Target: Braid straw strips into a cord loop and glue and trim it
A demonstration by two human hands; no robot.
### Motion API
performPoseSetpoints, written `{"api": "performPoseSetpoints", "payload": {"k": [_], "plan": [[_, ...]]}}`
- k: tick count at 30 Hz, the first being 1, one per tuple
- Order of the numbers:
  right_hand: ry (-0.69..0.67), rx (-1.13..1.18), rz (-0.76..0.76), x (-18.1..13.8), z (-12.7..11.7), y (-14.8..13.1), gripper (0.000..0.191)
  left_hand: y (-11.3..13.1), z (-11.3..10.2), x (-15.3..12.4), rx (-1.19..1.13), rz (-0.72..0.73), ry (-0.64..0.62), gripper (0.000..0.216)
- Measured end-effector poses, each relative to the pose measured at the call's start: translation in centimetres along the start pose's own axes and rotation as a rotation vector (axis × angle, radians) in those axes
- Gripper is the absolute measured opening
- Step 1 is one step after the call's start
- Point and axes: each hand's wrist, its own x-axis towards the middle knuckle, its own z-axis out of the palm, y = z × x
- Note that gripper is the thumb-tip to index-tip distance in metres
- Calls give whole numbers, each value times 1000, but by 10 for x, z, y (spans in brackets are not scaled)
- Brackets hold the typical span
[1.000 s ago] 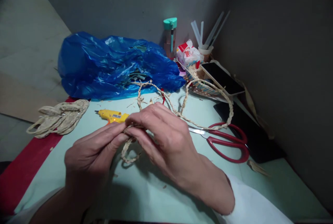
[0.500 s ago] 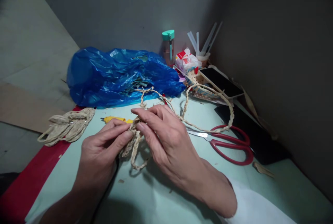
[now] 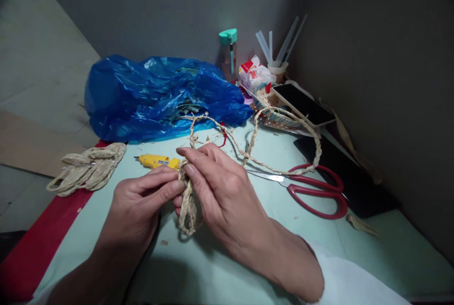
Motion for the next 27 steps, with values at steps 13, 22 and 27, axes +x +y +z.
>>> {"api": "performPoseSetpoints", "payload": {"k": [13, 22, 27], "plan": [[-96, 13, 44, -4, 5, 2, 40, 0, 1, -1, -51, -73, 21, 14], [-225, 147, 58, 6, -7, 12, 39, -3, -6, 1, -195, -267, -204, 24], [-113, 485, 265, 9, -5, 14, 28, 1, -4, 3, -390, -365, -239, 20]]}}
